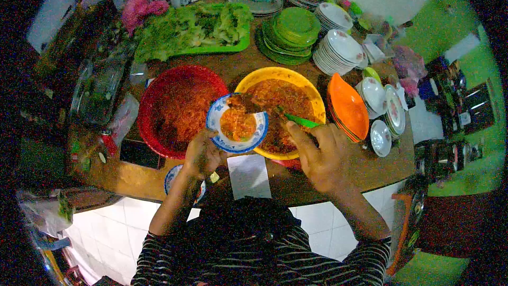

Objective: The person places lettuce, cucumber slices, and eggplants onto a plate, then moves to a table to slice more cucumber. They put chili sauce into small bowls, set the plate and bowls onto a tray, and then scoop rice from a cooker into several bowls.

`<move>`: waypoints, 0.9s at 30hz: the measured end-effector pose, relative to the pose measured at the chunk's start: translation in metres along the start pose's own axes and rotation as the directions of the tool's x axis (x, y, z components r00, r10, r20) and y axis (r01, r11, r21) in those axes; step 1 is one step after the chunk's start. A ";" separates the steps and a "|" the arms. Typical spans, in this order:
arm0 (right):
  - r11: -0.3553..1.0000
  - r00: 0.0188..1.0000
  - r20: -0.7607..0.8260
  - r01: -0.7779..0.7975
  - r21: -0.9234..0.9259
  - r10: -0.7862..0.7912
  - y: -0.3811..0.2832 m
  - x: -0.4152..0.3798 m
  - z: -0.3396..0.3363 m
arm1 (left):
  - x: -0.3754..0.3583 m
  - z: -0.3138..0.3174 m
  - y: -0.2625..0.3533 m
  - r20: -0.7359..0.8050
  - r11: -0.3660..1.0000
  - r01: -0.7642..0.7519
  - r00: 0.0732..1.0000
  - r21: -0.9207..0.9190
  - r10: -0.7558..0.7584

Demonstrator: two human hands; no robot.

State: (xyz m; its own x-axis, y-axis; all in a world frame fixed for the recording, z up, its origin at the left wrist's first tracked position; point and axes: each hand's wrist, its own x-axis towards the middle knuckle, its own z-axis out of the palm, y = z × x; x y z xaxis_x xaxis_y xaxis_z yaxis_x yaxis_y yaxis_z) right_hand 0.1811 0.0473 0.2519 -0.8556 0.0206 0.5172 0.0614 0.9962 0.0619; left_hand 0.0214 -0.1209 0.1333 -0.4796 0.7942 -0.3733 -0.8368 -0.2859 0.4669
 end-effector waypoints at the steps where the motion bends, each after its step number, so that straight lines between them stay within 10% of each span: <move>1: 1.000 1.000 0.008 -0.003 -0.005 0.003 0.003 -0.002 0.001 | -0.001 0.000 0.000 -0.003 1.000 -0.001 1.000 0.004 0.001; 9: 0.910 0.893 0.180 -0.411 -0.053 0.413 0.037 -0.024 -0.001 | -0.011 0.003 0.002 -0.154 0.996 -0.003 0.988 0.091 0.017; 14: 0.957 0.927 0.242 -0.268 -0.110 0.287 0.108 -0.086 0.042 | -0.019 0.022 -0.015 -0.296 0.962 -0.261 0.928 -0.075 0.228; 19: 0.894 0.891 0.206 -0.338 -0.293 0.405 0.098 -0.086 0.056 | -0.058 0.007 -0.013 -0.404 0.885 -0.431 0.789 0.174 0.463; 21: 0.912 0.903 0.268 -0.383 0.144 0.337 0.044 -0.085 0.059 | -0.094 -0.012 -0.006 -0.380 0.833 -0.505 0.742 0.227 0.553; 23: 0.455 0.803 0.581 -0.571 0.683 0.133 0.000 -0.099 0.100 | -0.116 -0.017 -0.006 -0.394 0.777 -0.486 0.674 0.400 0.625; 24: 0.391 0.690 0.719 -0.643 0.659 -0.078 -0.017 -0.097 0.111 | -0.125 -0.019 -0.006 -0.420 0.808 -0.514 0.690 0.290 0.589; 25: 0.222 0.330 0.938 -0.912 0.346 -0.107 -0.040 -0.092 0.115 | -0.132 -0.023 -0.010 -0.424 0.719 -0.341 0.626 0.605 0.654; 27: 0.001 0.345 0.932 -0.938 0.348 -0.108 -0.068 -0.094 0.133 | -0.144 -0.031 -0.012 -0.326 0.301 0.137 0.535 0.944 0.779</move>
State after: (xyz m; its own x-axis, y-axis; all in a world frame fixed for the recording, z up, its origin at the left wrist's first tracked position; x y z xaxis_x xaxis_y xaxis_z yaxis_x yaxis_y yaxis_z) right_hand 0.1886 -0.0108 0.0856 -0.7813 -0.0213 -0.6238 0.6237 0.0109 -0.7816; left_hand 0.0923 -0.2485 0.1569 -0.9949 0.0272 -0.0974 -0.0684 0.5283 0.8463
